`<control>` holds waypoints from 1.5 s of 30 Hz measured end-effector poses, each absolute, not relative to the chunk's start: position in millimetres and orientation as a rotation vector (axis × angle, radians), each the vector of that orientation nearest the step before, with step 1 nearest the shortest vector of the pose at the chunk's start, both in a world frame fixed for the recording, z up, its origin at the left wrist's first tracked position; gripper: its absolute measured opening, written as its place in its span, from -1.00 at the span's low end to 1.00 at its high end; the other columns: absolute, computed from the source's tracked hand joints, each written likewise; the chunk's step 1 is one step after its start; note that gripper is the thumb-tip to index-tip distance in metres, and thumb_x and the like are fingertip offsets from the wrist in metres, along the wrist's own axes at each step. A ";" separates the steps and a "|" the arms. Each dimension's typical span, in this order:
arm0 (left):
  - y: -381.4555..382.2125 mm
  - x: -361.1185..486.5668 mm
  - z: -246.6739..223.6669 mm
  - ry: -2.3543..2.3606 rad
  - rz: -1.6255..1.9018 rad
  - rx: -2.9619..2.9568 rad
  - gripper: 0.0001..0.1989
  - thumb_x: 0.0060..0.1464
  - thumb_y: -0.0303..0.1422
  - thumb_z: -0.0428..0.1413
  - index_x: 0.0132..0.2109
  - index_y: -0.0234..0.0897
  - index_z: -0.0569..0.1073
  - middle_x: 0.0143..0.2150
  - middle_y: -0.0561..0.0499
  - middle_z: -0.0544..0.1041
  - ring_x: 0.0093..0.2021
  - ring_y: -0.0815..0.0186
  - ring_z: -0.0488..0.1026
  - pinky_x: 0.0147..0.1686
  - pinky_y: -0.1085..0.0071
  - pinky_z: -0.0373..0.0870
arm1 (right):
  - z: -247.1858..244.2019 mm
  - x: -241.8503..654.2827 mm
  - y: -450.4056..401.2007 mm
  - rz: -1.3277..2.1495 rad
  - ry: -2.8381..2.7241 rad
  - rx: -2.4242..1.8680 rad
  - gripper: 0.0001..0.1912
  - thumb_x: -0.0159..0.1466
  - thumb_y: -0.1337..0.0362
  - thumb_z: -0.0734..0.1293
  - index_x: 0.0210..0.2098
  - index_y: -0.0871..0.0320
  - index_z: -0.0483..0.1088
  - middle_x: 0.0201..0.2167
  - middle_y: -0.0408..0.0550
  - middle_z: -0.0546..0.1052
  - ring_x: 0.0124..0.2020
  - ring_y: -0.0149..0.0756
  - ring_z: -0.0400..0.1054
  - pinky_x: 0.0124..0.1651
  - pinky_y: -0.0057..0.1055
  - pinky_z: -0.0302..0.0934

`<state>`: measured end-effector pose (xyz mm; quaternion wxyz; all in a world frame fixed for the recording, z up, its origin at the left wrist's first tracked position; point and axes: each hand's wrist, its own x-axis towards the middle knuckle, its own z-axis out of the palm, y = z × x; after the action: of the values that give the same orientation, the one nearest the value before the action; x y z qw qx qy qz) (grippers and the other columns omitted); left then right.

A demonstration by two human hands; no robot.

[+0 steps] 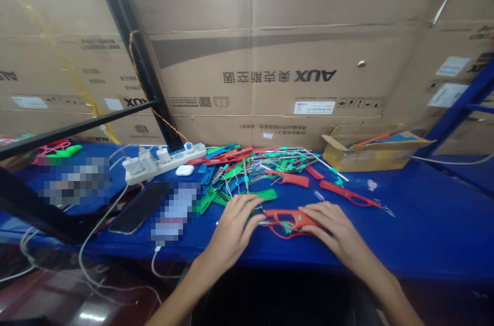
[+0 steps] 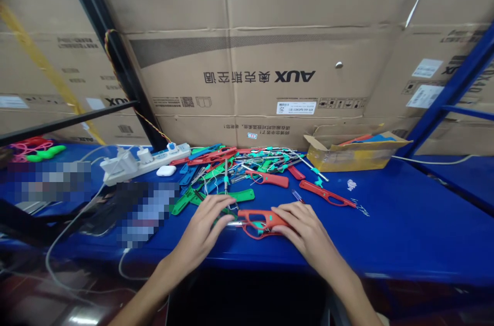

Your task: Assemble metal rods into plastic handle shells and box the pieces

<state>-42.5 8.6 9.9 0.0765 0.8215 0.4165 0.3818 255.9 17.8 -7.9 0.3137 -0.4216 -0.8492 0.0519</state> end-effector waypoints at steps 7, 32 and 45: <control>9.0 -43.1 4.2 1.185 0.936 2.689 -0.78 0.38 -0.30 0.09 0.09 -0.20 0.52 0.07 -0.08 0.53 0.09 0.11 0.38 0.07 0.12 0.38 | -4.0 249.5 16.6 0.151 -2.298 -1.125 -0.57 0.41 0.00 0.31 0.22 -0.06 0.42 -0.01 0.00 0.60 0.00 -0.11 0.46 0.18 -0.01 0.29; 11.3 -36.8 2.9 1.181 0.899 2.710 -0.81 0.40 -0.35 0.07 0.01 -0.23 0.55 0.03 -0.09 0.53 0.10 0.12 0.39 0.10 0.09 0.43 | 1.6 248.5 9.4 0.455 -2.249 -1.114 -0.75 0.46 0.09 0.27 0.01 0.02 0.49 0.02 0.00 0.55 0.04 -0.16 0.46 0.12 -0.24 0.37; 10.2 -37.0 4.6 1.192 0.873 2.812 -0.84 0.39 -0.38 0.06 -0.01 -0.25 0.52 0.02 -0.10 0.56 0.14 0.07 0.39 0.11 0.06 0.40 | 0.5 249.8 9.5 0.365 -2.296 -1.044 -0.70 0.37 0.03 0.37 -0.01 0.04 0.52 -0.05 0.03 0.59 -0.03 -0.12 0.50 0.04 -0.22 0.41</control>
<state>-37.0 10.2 4.6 -0.0176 0.8851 0.3751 0.2748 249.8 9.5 0.5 0.2920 -0.3919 -0.8616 0.1371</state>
